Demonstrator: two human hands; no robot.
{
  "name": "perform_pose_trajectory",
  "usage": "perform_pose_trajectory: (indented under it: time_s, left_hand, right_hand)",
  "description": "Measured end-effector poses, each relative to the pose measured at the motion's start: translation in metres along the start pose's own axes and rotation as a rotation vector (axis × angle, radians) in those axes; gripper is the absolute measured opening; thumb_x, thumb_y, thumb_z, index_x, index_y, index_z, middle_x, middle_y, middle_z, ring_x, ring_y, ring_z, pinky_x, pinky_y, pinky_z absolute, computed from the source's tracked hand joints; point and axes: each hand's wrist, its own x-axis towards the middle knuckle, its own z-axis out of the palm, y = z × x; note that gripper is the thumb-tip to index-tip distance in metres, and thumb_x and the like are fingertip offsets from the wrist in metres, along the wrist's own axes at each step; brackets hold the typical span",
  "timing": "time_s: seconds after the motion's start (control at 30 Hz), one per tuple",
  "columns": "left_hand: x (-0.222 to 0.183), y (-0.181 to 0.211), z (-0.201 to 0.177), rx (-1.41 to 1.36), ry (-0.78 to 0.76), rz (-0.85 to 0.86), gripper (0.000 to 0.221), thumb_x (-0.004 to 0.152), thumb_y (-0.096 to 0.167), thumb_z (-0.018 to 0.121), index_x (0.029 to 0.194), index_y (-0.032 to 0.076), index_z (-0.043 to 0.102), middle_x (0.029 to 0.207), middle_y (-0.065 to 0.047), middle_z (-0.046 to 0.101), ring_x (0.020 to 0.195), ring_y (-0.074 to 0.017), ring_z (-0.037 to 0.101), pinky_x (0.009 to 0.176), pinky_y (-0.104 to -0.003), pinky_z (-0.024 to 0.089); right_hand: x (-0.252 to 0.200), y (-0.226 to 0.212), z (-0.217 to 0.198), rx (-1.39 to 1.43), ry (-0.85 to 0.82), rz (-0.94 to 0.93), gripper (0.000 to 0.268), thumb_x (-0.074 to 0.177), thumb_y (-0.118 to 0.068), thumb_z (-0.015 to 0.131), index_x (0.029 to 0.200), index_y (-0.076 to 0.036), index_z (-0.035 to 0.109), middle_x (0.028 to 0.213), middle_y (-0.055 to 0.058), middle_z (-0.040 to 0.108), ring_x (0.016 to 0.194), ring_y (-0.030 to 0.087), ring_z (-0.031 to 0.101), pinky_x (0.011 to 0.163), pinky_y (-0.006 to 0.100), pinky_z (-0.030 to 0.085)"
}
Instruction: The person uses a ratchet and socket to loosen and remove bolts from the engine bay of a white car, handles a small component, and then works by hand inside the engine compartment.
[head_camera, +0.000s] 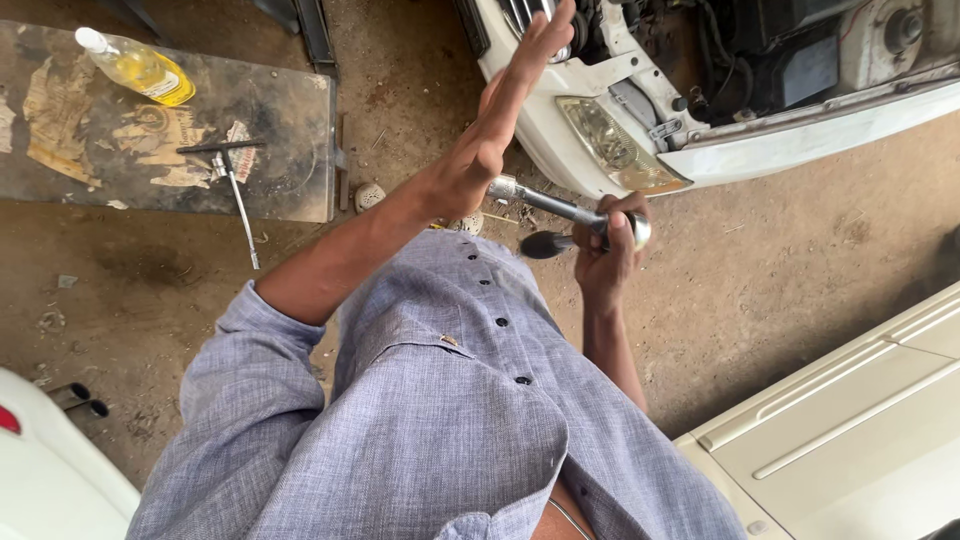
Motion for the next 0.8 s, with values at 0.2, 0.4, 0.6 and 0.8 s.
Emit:
perform_pose_trajectory:
  time_s: [0.2,0.4,0.6,0.8]
  left_hand:
    - [-0.003,0.009,-0.015,-0.043,-0.08,0.047,0.104,0.083,0.093,0.002,0.168,0.034,-0.002,0.173,0.009,-0.009,0.162,-0.015,-0.013,0.137,-0.048,-0.007]
    - [-0.01,0.008,-0.013,-0.154,-0.108,0.053,0.101,0.085,0.093,0.004,0.167,0.036,-0.004,0.174,0.01,-0.012,0.163,-0.0106,-0.014,0.141,-0.045,-0.005]
    - [-0.007,0.002,-0.008,-0.207,-0.14,0.115,0.098,0.085,0.091,0.005,0.168,0.039,-0.002,0.174,0.013,-0.01,0.162,-0.0074,-0.014,0.14,-0.044,-0.009]
    - [-0.012,0.004,-0.016,-0.23,-0.117,0.093,0.102,0.084,0.093,0.009,0.166,0.034,0.002,0.173,0.01,-0.007,0.161,-0.0093,-0.014,0.139,-0.046,-0.005]
  right_hand:
    - [-0.002,-0.028,0.018,-0.318,-0.016,-0.095,0.036,0.103,-0.033,0.069,0.092,-0.006,0.048,0.078,0.001,0.046,0.058,0.004,0.038,0.048,0.023,0.031]
    - [-0.006,-0.031,0.022,-0.286,-0.043,-0.052,0.038,0.102,-0.033,0.07,0.089,-0.007,0.046,0.077,0.002,0.046,0.056,0.004,0.038,0.047,0.023,0.032]
    - [-0.01,-0.028,0.02,-0.409,-0.112,-0.1,0.04,0.102,-0.038,0.07,0.087,-0.009,0.047,0.068,-0.001,0.045,0.054,0.006,0.04,0.046,0.024,0.036]
    - [-0.026,-0.022,0.032,-0.368,-0.017,-0.082,0.04,0.101,-0.038,0.071,0.088,-0.009,0.046,0.069,-0.001,0.043,0.055,0.006,0.038,0.045,0.026,0.036]
